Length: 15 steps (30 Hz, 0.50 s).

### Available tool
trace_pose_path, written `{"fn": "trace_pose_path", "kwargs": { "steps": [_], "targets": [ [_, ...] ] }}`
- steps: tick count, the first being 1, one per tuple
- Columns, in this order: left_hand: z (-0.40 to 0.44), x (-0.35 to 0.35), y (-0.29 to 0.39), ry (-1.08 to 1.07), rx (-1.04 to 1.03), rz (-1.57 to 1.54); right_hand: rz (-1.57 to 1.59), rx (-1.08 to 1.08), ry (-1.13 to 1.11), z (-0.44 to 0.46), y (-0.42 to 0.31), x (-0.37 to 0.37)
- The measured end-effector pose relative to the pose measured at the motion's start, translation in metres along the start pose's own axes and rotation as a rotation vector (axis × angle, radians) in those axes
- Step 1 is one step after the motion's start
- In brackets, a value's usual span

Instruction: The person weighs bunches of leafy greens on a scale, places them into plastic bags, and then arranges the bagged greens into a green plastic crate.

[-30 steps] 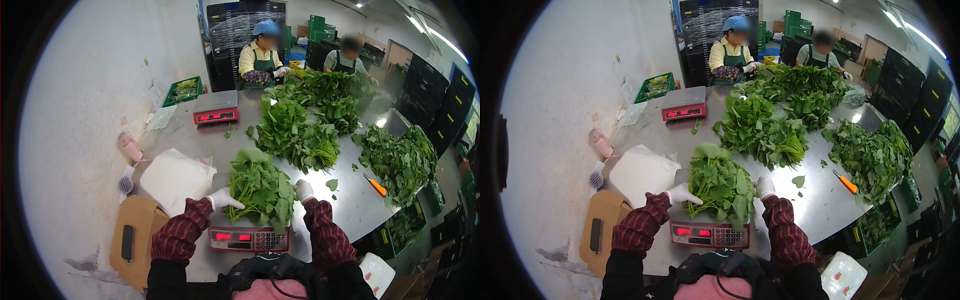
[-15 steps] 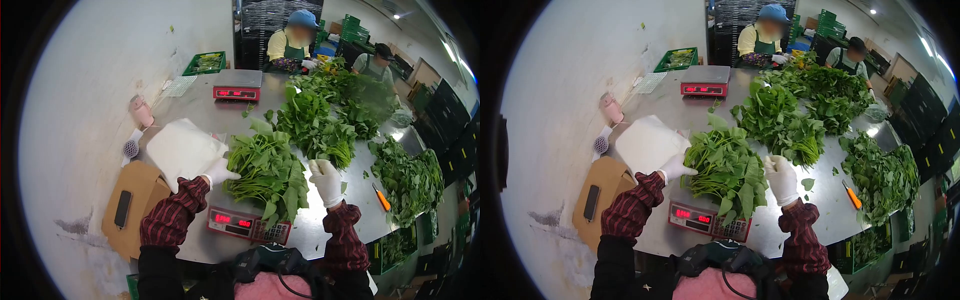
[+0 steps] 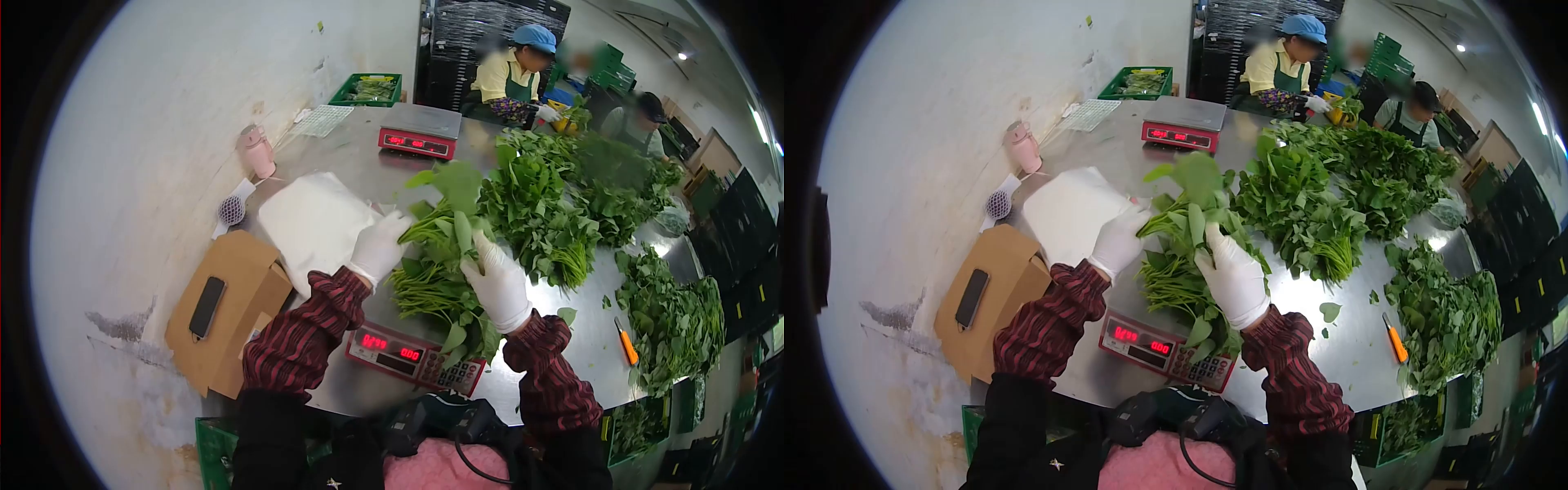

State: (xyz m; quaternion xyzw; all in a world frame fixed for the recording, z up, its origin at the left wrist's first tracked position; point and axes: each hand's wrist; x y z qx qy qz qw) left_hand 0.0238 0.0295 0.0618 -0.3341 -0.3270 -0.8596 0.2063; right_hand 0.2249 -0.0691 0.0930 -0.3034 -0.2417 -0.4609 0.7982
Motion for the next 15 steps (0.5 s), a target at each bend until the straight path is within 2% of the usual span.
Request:
{"fn": "trace_pose_path", "kwargs": {
  "steps": [1, 3, 4, 7, 9, 11, 13, 14, 15],
  "targets": [
    [0.005, 0.007, 0.010, 0.001, 0.007, 0.001, 0.004, 0.003, -0.005, 0.006, -0.006, 0.004],
    [0.018, 0.016, 0.019, 0.105, -0.164, 0.145, -0.330, 0.134, -0.130, 0.025, -0.027, 0.020],
    [0.025, 0.019, 0.024, 0.124, -0.176, 0.114, -0.323, 0.137, -0.139, 0.031, -0.032, 0.023],
    [0.039, 0.045, 0.058, -0.009, -0.177, 0.180, -0.408, 0.141, -0.178, 0.052, -0.044, 0.037],
    [0.047, 0.050, 0.080, 0.015, -0.259, 0.036, -0.456, 0.210, 0.028, 0.062, -0.035, 0.037],
    [0.052, 0.053, 0.100, 0.049, -0.324, -0.173, -0.708, 0.218, 0.077, 0.070, -0.027, 0.047],
    [0.060, 0.064, 0.110, -0.056, -0.265, -0.488, -0.716, 0.281, 0.169, 0.072, -0.018, 0.063],
    [0.061, 0.063, 0.113, -0.055, -0.264, -0.488, -0.793, 0.216, 0.131, 0.072, -0.013, 0.070],
    [0.062, 0.061, 0.117, -0.036, -0.330, -0.615, -0.845, 0.256, 0.178, 0.073, -0.011, 0.081]
  ]
}}
Point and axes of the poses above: each hand's wrist, its own z-axis towards the middle knuckle, its own x-axis out of the back of the hand, y = z × x, and after that the axes turned 8 degrees about -z, right-handed
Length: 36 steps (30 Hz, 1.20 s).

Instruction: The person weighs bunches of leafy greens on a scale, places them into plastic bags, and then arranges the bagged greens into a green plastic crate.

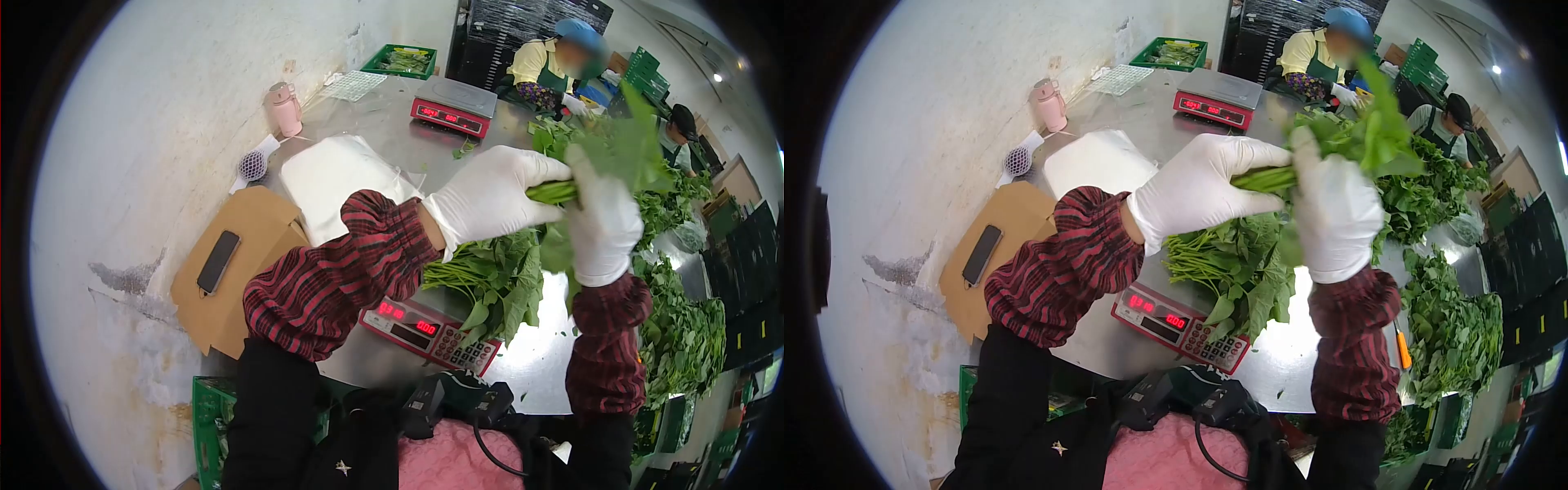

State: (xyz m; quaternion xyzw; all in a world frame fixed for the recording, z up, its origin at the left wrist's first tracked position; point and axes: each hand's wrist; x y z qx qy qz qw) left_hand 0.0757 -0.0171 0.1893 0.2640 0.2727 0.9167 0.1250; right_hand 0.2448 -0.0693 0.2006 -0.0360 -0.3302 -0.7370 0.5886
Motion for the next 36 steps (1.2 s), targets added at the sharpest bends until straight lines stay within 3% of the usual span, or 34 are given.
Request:
{"fn": "trace_pose_path", "kwargs": {
  "steps": [2, 5, 7, 10, 14, 16, 18, 20, 21, 24, 25, 28, 32, 34, 36],
  "targets": [
    [-0.002, -0.002, 0.007, 0.015, -0.074, -0.128, -0.011, -0.047, 0.100, -0.004, 0.026, 0.002],
    [-0.025, 0.014, 0.006, 0.102, -0.088, 0.241, 0.135, -0.190, 0.271, -0.020, 0.076, -0.007],
    [-0.052, 0.024, -0.009, 0.086, 0.181, 0.095, -0.001, -0.293, 0.149, -0.043, 0.105, -0.009],
    [-0.080, 0.030, -0.040, 0.104, 0.266, 0.139, -0.079, -0.339, 0.088, -0.060, 0.124, -0.015],
    [-0.065, 0.023, -0.013, 0.253, 0.205, 0.081, -0.016, -0.146, 0.081, -0.046, 0.093, -0.005],
    [-0.049, 0.016, 0.007, 0.295, -0.043, 0.174, 0.007, -0.077, -0.051, -0.037, 0.063, 0.002],
    [-0.039, 0.006, 0.019, 0.281, -0.061, 0.159, -0.012, 0.002, -0.094, -0.033, 0.035, 0.003],
    [-0.030, -0.002, 0.024, 0.181, 0.117, -0.145, -0.033, 0.084, -0.030, -0.029, 0.014, 0.002],
    [-0.031, -0.004, 0.019, 0.136, 0.312, -0.474, -0.059, 0.123, -0.036, -0.026, 0.008, 0.002],
    [-0.031, 0.000, 0.007, 0.086, 0.441, -0.411, 0.040, 0.171, -0.065, -0.024, 0.011, -0.004],
    [-0.032, -0.002, 0.003, 0.156, 0.538, -0.624, 0.110, 0.169, -0.110, -0.026, 0.011, -0.006],
    [-0.030, 0.007, -0.002, 0.084, 0.703, -0.813, 0.294, 0.173, -0.208, -0.025, 0.016, -0.006],
    [-0.029, -0.002, -0.007, 0.049, 0.730, -0.771, 0.410, 0.200, -0.144, -0.028, 0.019, -0.009],
    [-0.033, -0.012, -0.009, 0.059, 0.603, -0.648, 0.110, 0.238, -0.151, -0.035, 0.020, -0.015],
    [-0.033, -0.018, -0.001, 0.065, 0.475, -0.527, 0.009, 0.244, -0.170, -0.038, 0.019, -0.015]
  ]
}}
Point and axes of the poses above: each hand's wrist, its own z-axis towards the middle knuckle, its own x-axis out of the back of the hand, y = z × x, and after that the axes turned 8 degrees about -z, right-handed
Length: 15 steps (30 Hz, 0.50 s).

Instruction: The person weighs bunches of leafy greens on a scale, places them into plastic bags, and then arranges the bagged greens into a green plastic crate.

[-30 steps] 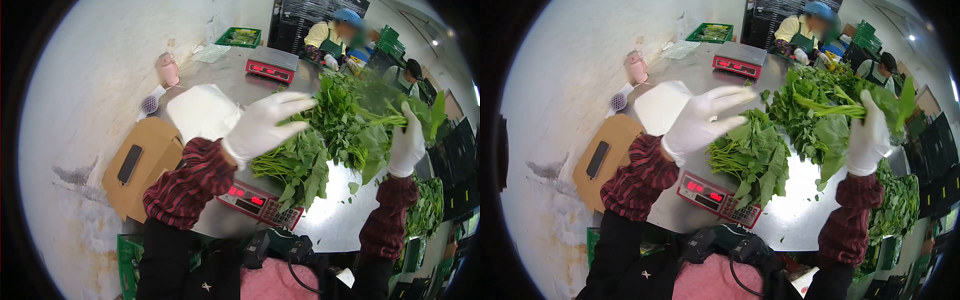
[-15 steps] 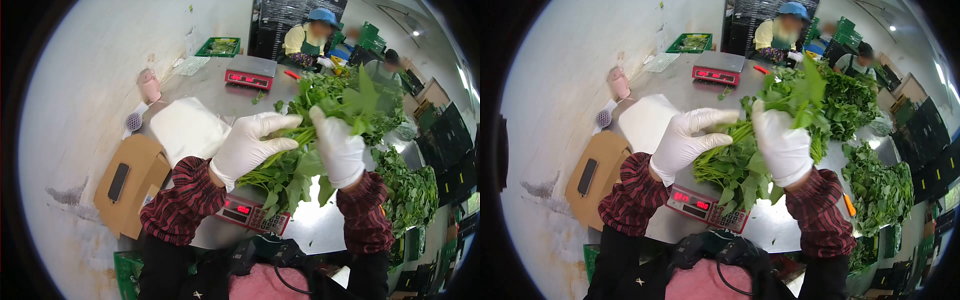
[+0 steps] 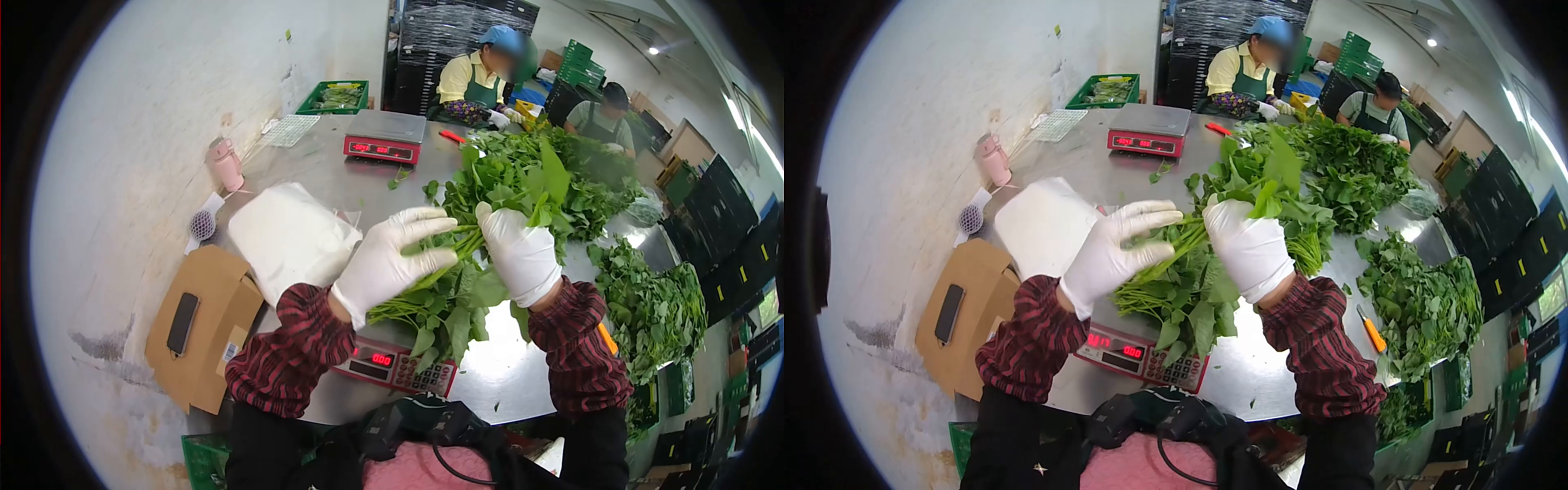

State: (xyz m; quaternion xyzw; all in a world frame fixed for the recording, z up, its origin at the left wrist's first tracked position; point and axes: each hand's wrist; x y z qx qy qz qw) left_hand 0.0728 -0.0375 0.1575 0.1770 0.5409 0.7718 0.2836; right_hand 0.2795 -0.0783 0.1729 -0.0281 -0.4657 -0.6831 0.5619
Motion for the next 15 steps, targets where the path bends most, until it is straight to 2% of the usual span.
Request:
{"fn": "trace_pose_path", "kwargs": {
  "steps": [2, 4, 5, 6, 7, 8, 10, 11, 13, 14, 15],
  "targets": [
    [-0.006, -0.007, 0.009, 0.051, -0.447, 0.872, -0.095, -0.003, -0.033, -0.001, 0.000, 0.002],
    [-0.006, -0.017, 0.007, 0.033, -0.495, 0.950, 0.236, -0.048, -0.018, -0.001, 0.001, 0.005],
    [-0.004, -0.021, 0.003, 0.056, -0.482, 1.026, 0.234, -0.049, -0.018, -0.001, -0.001, 0.004],
    [-0.003, -0.022, -0.003, 0.079, -0.468, 1.103, 0.085, -0.046, 0.003, 0.000, -0.004, 0.002],
    [0.000, -0.020, -0.013, 0.115, -0.507, 0.999, -0.066, -0.044, 0.024, 0.000, -0.006, 0.001],
    [0.002, -0.017, -0.016, 0.114, -0.510, 0.999, -0.068, -0.045, 0.025, 0.002, -0.007, 0.007],
    [0.004, -0.008, -0.017, 0.267, -0.402, 0.756, 0.272, -0.233, -0.023, 0.009, -0.008, 0.029],
    [0.008, 0.002, -0.017, 0.303, -0.416, 0.593, 0.375, -0.276, 0.058, 0.013, -0.009, 0.039],
    [0.001, 0.011, 0.004, 0.431, -0.074, 0.179, 0.367, -0.276, 0.070, 0.008, -0.010, 0.063],
    [-0.004, 0.019, -0.003, 0.531, -0.061, -0.037, 0.361, -0.279, 0.083, 0.002, -0.013, 0.072],
    [-0.014, 0.024, 0.003, 0.572, -0.056, -0.013, 0.359, -0.288, 0.099, -0.004, -0.015, 0.076]
  ]
}}
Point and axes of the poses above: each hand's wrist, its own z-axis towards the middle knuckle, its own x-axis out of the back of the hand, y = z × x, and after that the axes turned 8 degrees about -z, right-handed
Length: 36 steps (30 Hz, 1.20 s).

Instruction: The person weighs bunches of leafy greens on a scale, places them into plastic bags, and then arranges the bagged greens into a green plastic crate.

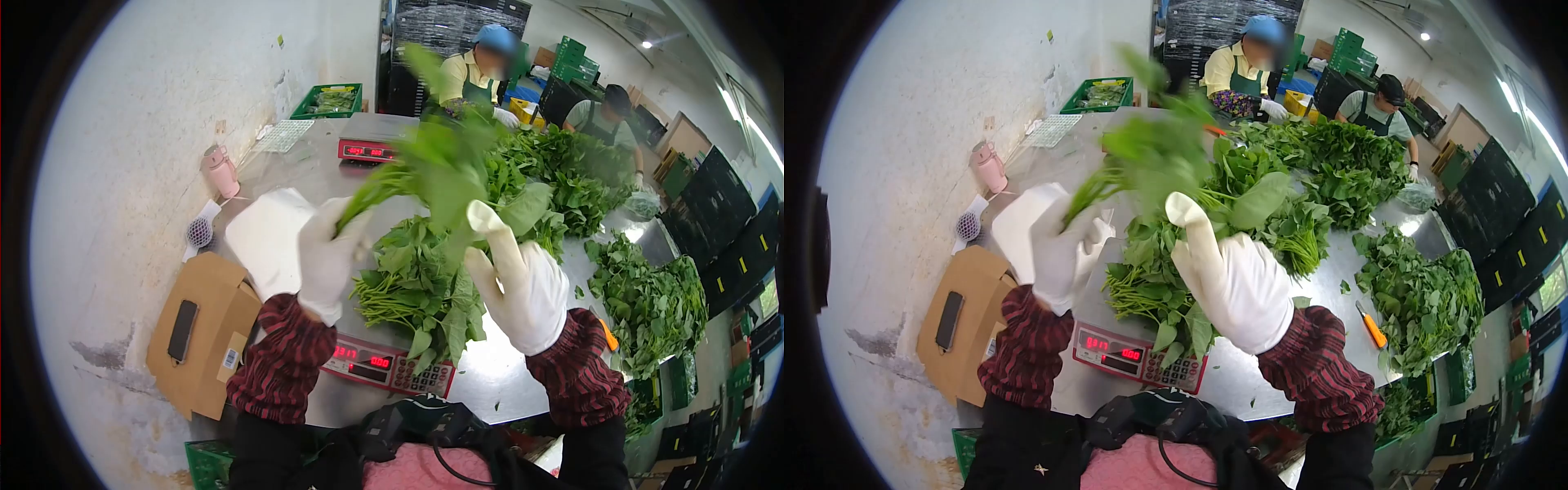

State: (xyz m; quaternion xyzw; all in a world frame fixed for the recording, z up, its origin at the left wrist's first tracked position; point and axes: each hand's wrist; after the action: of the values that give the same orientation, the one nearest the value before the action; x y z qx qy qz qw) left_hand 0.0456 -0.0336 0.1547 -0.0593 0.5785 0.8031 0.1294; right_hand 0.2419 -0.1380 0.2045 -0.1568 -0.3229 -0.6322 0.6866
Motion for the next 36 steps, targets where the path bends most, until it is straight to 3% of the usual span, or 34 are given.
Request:
{"fn": "trace_pose_path", "kwargs": {
  "steps": [3, 4, 7, 8, 9, 11, 13, 15, 16, 18, 19, 21, 22, 23, 24, 25, 26, 27, 29, 31, 33, 35, 36],
  "targets": [
    [-0.024, 0.018, -0.005, 0.147, -0.006, -0.061, 0.089, 0.016, 0.065, -0.013, 0.002, -0.006],
    [-0.029, 0.020, -0.025, 0.187, -0.011, -0.380, 0.068, 0.014, -0.006, -0.014, 0.002, -0.012],
    [-0.054, 0.053, -0.102, 0.221, 0.079, -0.138, 0.034, 0.099, -0.128, -0.033, 0.005, -0.067],
    [-0.058, 0.065, -0.135, 0.047, -0.070, 0.214, -0.002, 0.093, -0.302, -0.039, 0.002, -0.084],
    [-0.059, 0.071, -0.151, -0.129, -0.220, 0.563, -0.052, 0.144, -0.227, -0.056, 0.003, -0.114],
    [-0.059, 0.074, -0.148, -0.098, -0.190, 0.543, -0.176, 0.180, -0.366, -0.081, 0.003, -0.148],
    [-0.055, 0.079, -0.142, -0.068, -0.153, 0.524, -0.057, 0.162, -0.359, -0.091, 0.009, -0.161],
    [-0.038, 0.084, -0.121, 0.024, -0.076, 0.215, 0.071, 0.158, -0.352, -0.087, 0.012, -0.159],
    [-0.037, 0.074, -0.085, 0.098, 0.108, 0.012, 0.152, 0.111, -0.334, -0.078, 0.011, -0.147],
    [-0.023, 0.080, -0.067, 0.129, 0.056, 0.100, 0.254, 0.002, -0.331, -0.060, 0.010, -0.117],
    [-0.020, 0.080, -0.051, 0.133, 0.056, 0.155, 0.209, -0.041, -0.228, -0.059, 0.010, -0.110],
    [-0.025, 0.044, -0.015, 0.137, 0.030, 0.141, 0.322, -0.194, -0.257, -0.027, -0.004, -0.062],
    [-0.025, 0.029, -0.007, 0.134, 0.004, 0.126, 0.547, -0.364, -0.310, -0.014, -0.012, -0.040],
    [-0.018, 0.029, -0.031, 0.002, -0.514, 0.503, 0.770, -0.539, -0.364, -0.004, -0.017, -0.023],
    [-0.022, 0.008, -0.009, -0.167, -0.624, 0.424, 1.418, -0.675, -0.435, 0.004, -0.018, -0.014],
    [-0.023, 0.000, -0.009, -0.308, -0.746, 0.621, 1.613, -0.530, -0.426, -0.008, -0.004, -0.019],
    [-0.028, -0.013, -0.002, -0.378, -0.892, 0.758, 1.558, -0.697, -0.236, 0.006, -0.017, -0.006],
    [-0.034, -0.028, 0.007, -0.428, -0.798, 0.736, 1.485, -0.857, -0.048, 0.022, -0.030, 0.007],
    [-0.019, -0.031, 0.011, -0.714, -0.734, 0.557, 1.212, -0.797, 0.028, 0.017, -0.009, 0.005],
    [-0.012, -0.016, 0.006, -0.627, -0.548, 0.391, 1.333, -0.836, -0.017, -0.003, 0.035, 0.000],
    [-0.003, 0.016, -0.019, -0.437, -0.304, 0.359, 1.362, -1.045, 0.112, -0.040, 0.078, -0.028],
    [-0.004, 0.044, -0.050, -0.321, -0.305, 0.433, 1.196, -1.096, 0.105, -0.095, 0.129, -0.069],
    [-0.011, 0.054, -0.063, -0.311, -0.298, 0.516, 1.197, -1.235, -0.038, -0.130, 0.154, -0.083]
  ]
}}
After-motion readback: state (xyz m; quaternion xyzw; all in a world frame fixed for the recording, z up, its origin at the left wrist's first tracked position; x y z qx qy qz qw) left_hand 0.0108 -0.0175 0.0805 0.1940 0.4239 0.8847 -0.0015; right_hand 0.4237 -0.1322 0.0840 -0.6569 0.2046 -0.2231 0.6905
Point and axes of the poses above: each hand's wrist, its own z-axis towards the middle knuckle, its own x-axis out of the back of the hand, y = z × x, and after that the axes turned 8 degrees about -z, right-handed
